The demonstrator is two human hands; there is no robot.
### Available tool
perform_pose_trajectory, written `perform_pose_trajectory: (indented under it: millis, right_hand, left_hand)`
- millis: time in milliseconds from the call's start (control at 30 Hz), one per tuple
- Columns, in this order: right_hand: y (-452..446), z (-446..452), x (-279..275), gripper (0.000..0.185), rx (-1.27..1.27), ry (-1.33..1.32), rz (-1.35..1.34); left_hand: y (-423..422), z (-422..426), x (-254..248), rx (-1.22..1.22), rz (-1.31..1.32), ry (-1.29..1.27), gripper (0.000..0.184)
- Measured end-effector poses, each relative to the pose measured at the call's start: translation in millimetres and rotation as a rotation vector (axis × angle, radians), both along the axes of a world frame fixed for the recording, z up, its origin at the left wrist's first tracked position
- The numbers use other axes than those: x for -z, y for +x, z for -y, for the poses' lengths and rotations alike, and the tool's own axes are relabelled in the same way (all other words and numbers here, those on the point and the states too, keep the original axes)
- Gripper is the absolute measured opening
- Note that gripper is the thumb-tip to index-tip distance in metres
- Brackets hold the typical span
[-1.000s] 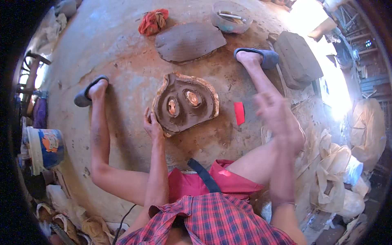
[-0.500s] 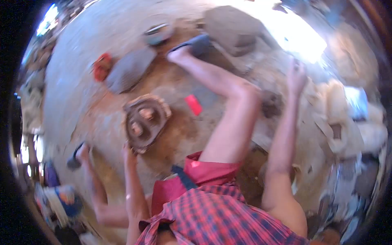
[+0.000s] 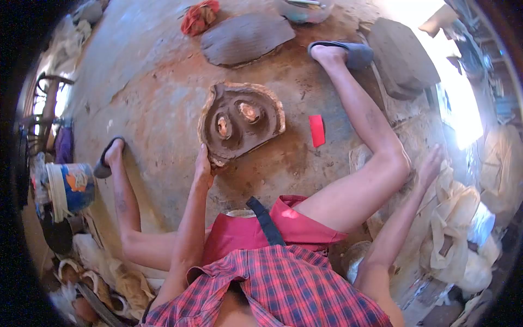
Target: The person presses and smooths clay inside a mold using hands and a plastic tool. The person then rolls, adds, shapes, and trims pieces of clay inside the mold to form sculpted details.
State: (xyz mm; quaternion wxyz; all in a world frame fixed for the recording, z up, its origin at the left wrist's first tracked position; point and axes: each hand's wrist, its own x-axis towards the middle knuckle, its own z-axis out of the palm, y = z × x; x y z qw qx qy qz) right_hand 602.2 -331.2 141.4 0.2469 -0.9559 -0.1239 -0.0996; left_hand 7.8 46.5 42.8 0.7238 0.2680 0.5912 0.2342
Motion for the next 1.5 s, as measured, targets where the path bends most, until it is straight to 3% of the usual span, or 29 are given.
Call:
perform_pose_trajectory:
  millis: [67, 133, 167, 267, 300, 367, 433, 533, 600, 667, 700, 767, 833, 867, 900, 933, 967, 1033, 1067, 1100, 1133, 1167, 1200, 1233, 1267, 1333, 1367, 1433, 1500]
  right_hand:
    - [-51, -74, -71, 0.057, -0.148, 0.174, 0.278]
    - [-116, -153, -80, 0.035, -0.308, 0.290, 0.020]
    - [-157, -194, -71, 0.018, -0.387, 0.141, 0.005]
    - [-224, -266, 18, 0.049, -0.809, -0.117, -0.445]
    - [-241, -278, 76, 0.058, -0.769, -0.020, -0.705]
    - [-300, -293, 79, 0.064, -0.823, -0.090, -0.598]
    - [-336, -299, 41, 0.070, -0.563, -0.018, -0.936]
    - [-354, -302, 88, 0.074, -0.828, -0.004, -0.699]
    - [-383, -336, 95, 0.075, -0.860, 0.031, -0.738]
    - [-411, -386, 92, 0.075, -0.912, 0.042, -0.821]
    - [-420, -419, 87, 0.075, -0.948, 0.010, -0.870]
    - [-437, -485, 88, 0.071, -1.079, 0.092, -0.964]
    - [-452, -544, 115, 0.067, -1.389, 0.451, -0.869]
    - [-443, -556, 96, 0.067, -1.367, 0.458, -0.855]
    - [-441, -564, 59, 0.057, -1.399, 0.236, -0.836]
    - [-439, -571, 41, 0.048, -1.422, 0.012, -0.819]
    - [-425, -569, 54, 0.038, -1.419, 0.298, -0.725]
    - [-367, -558, 76, 0.020, -1.195, 0.528, -0.120]
    - [-342, -549, 61, 0.023, -0.852, 0.573, -0.064]
    - [-316, -540, 39, 0.028, -0.516, 0.602, -0.025]
    - [-274, -533, 29, 0.051, -0.354, 0.451, -0.184]
    - [-222, -535, 55, 0.074, -0.284, 0.537, -0.143]
    - [-175, -539, 77, 0.094, -0.216, 0.526, -0.261]
    - [-137, -548, 108, 0.103, -0.215, 0.513, -0.219]
    - [-138, -552, 99, 0.114, -0.241, 0.545, -0.390]
    - [-132, -561, 105, 0.114, -0.365, 0.533, -0.437]
    - [-131, -564, 108, 0.115, -0.461, 0.531, -0.476]
    - [-140, -564, 103, 0.116, -0.462, 0.514, -0.415]
    - [-152, -560, 96, 0.115, -0.439, 0.581, -0.473]
  left_hand:
    - [1, 1, 13, -0.031, -0.042, 0.062, 0.057]
    - [-5, 0, 30, -0.045, -0.087, 0.136, 0.055]
    - [-8, -1, 40, 0.007, -0.142, 0.213, 0.052]
    - [-4, 2, 27, 0.032, -0.219, 0.354, 0.050]
    - [-4, 3, 19, 0.035, -0.259, 0.403, 0.050]
    - [-12, 0, 18, 0.035, -0.304, 0.449, 0.050]
    - [-25, -2, 19, 0.050, -0.362, 0.465, 0.050]
    - [-69, -21, 40, -0.096, -0.191, 0.381, 0.048]
    - [-94, -49, -3, -0.045, -0.429, 0.329, 0.049]
    - [-132, -91, 42, -0.159, -0.440, 0.357, 0.049]
    - [-138, -113, 31, -0.245, -0.404, 0.370, 0.049]
    - [-155, -160, 29, -0.393, -0.344, 0.402, 0.048]
    - [-192, -211, 59, -0.522, -0.276, 0.447, 0.045]
    - [-207, -232, 66, -0.564, -0.282, 0.475, 0.044]
    - [-197, -240, 37, -0.536, -0.278, 0.477, 0.044]
    - [-177, -243, 4, -0.577, -0.719, 0.592, 0.038]
    - [-153, -241, -18, -0.621, -1.166, 0.696, 0.032]
    - [-104, -232, -37, -0.738, -0.749, 0.963, 0.021]
    - [-75, -222, -36, -0.619, -0.593, 1.059, 0.014]
    - [-39, -222, -29, -0.517, -0.468, 1.100, 0.020]
    - [-3, -222, -23, -0.414, -0.336, 1.126, 0.028]
    - [34, -222, -17, -0.311, -0.205, 1.133, 0.036]
    - [66, -233, -14, -0.261, -0.099, 0.964, 0.066]
    - [97, -244, -12, -0.221, -0.013, 0.788, 0.097]
    - [129, -259, -5, -0.271, 0.041, 0.664, 0.105]
    - [167, -276, -13, -0.383, 0.081, 0.472, 0.091]
    - [178, -282, -9, -0.397, 0.069, 0.475, 0.091]
    - [188, -289, 14, -0.194, 0.223, 0.562, 0.075]
    - [191, -289, 30, -0.206, 0.176, 0.586, 0.068]
